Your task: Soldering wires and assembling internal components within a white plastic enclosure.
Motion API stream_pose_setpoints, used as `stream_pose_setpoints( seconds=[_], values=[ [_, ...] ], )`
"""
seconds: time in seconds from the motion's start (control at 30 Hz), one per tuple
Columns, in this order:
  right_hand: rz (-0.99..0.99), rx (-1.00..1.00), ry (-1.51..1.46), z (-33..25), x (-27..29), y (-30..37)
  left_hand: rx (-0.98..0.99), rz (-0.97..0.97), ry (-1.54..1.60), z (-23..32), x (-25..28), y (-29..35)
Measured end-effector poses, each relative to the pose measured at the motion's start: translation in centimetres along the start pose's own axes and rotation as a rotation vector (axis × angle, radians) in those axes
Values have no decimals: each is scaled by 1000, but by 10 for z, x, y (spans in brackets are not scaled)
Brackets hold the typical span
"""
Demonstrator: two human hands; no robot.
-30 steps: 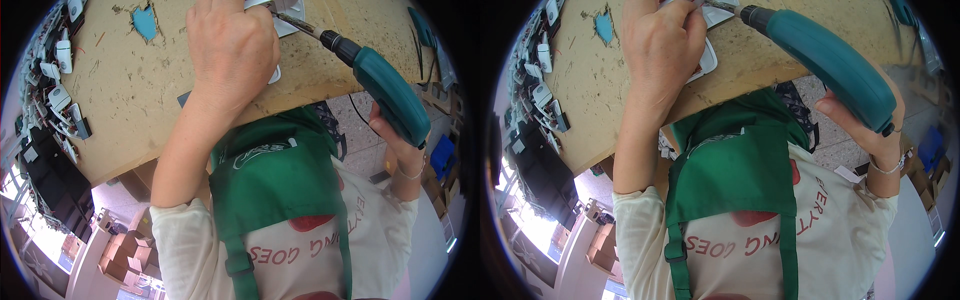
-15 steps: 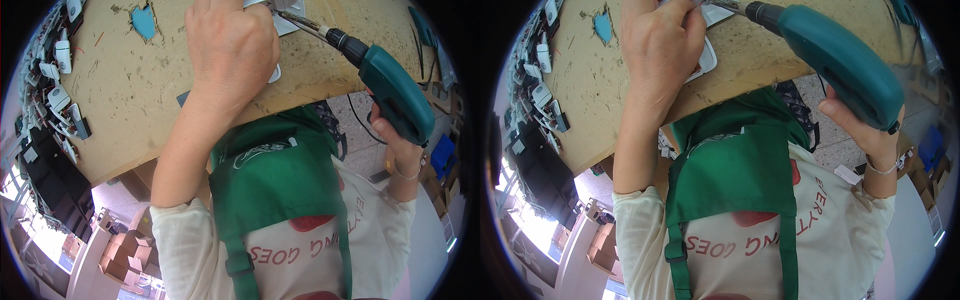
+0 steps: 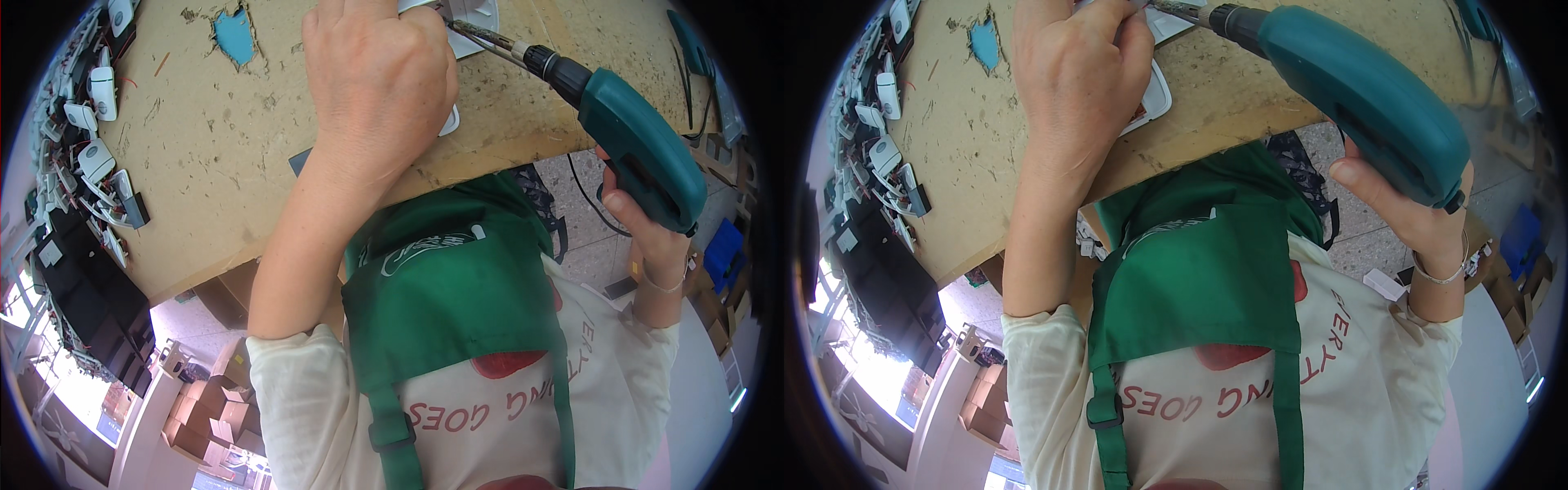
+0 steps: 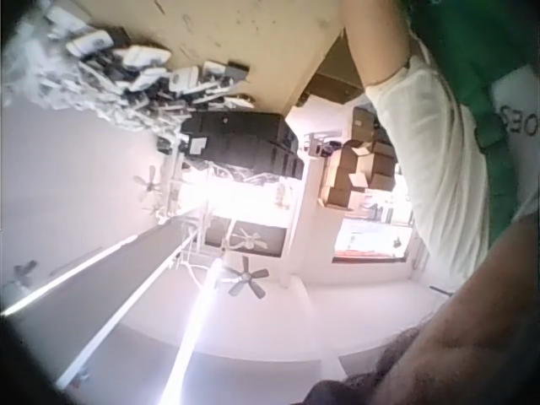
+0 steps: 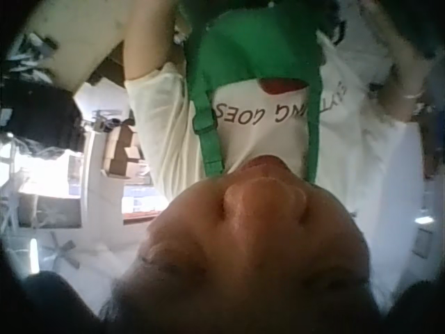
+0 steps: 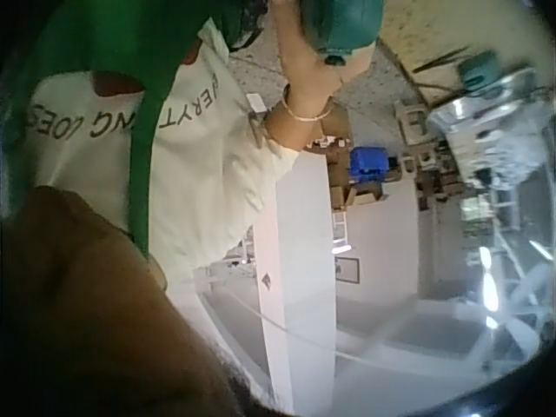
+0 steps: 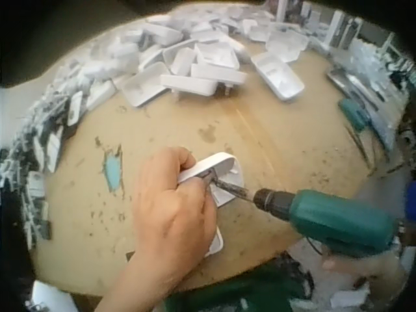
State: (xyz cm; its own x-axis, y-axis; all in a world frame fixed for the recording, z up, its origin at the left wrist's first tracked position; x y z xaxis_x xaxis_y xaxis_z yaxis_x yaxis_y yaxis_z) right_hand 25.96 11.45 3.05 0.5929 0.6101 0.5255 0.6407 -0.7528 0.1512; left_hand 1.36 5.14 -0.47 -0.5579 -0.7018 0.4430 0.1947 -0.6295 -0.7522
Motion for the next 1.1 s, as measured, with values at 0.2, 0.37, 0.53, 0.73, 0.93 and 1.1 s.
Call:
stream_pose_setpoints(
  seconds=[0.2, 0.37, 0.53, 0.73, 0.93, 1.1],
  values=[
    [-2, -15, -28, 3, 0, 2, -104, 246, 258, -5, -2, 4],
    [19, 0, -60, 4, 2, 3, -38, -187, -278, 12, 5, -4],
    [18, 12, -35, 3, 1, 3, 83, -213, -251, 19, 12, -10],
    [-4, 30, 3, 3, -1, 1, 80, -220, -264, 19, 12, -8],
    [-22, 37, 67, 1, 1, 1, 75, -229, -267, 19, 12, -9],
    [-37, 41, 93, 2, 3, 4, -61, 210, 238, -4, -2, 5]
  ],
)
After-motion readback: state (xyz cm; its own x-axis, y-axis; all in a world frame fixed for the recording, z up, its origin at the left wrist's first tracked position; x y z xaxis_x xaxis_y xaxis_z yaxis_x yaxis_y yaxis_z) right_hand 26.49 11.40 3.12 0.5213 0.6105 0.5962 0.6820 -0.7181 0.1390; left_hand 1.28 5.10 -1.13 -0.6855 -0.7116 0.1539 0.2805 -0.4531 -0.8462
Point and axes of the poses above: each hand's wrist, its own y-axis away from the middle knuckle, its own x-axis out of the back of the hand, z = x × y, the point moved 3 cm from there along -y, towards the middle knuckle, and after that the axes turned 7 degrees about y, right-handed, at the moved point
